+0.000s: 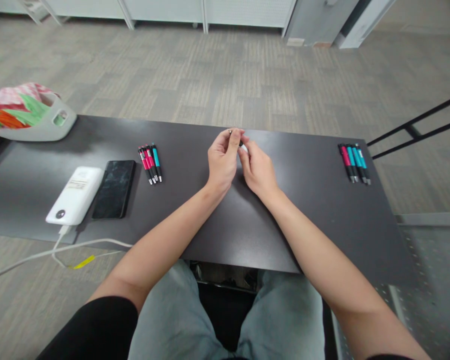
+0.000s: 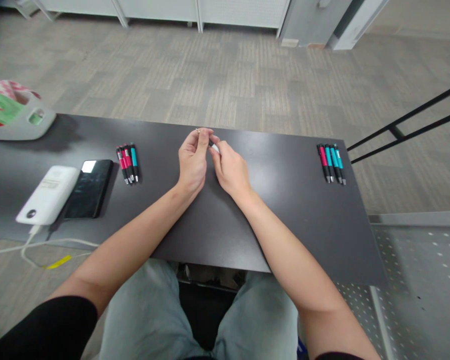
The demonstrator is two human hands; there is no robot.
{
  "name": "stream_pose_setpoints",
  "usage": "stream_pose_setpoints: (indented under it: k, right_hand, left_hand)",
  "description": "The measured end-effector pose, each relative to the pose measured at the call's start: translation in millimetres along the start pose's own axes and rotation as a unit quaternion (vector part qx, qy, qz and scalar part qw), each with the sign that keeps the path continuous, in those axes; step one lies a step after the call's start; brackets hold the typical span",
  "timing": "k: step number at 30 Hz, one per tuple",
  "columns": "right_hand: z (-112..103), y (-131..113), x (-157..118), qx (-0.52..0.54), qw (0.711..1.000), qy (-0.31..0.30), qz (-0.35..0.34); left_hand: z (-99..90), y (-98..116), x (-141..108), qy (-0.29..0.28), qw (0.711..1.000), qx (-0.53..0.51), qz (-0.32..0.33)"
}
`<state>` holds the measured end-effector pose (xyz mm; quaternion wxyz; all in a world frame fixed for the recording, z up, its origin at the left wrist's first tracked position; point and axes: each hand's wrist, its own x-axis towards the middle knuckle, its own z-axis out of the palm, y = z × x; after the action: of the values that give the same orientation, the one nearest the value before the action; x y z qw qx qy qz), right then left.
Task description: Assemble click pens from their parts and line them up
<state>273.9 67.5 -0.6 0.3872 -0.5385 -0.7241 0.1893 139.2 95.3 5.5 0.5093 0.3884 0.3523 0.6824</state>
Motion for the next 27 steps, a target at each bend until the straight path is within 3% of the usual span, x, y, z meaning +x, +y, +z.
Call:
stream_pose_setpoints:
  k: [5,9,18,27]
  right_hand:
    - [-0.9,16.3,6.9,0.098,0.994,0.028,-0.049]
    - [-2.4,21.6,9.5,0.15,0.987,0.036,-0.035]
    - [-7.6,26.3,13.1,0.19,0.982,0.003,-0.021]
    - [-10.6,29.5,15.3,0.176,0.984,-0.012,-0.004]
  left_hand:
    - [-4.2,7.2,8.4,-0.041,0.999,0.013,0.002]
    - [-8.3,4.2,13.7,-0.045,0.998,0.03,0.036]
    - [-24.0,-6.6,26.9,-0.038,0.989,0.116,0.086]
    - [-29.1,-2.6,27.1,-0.052,0.982,0.165,0.075]
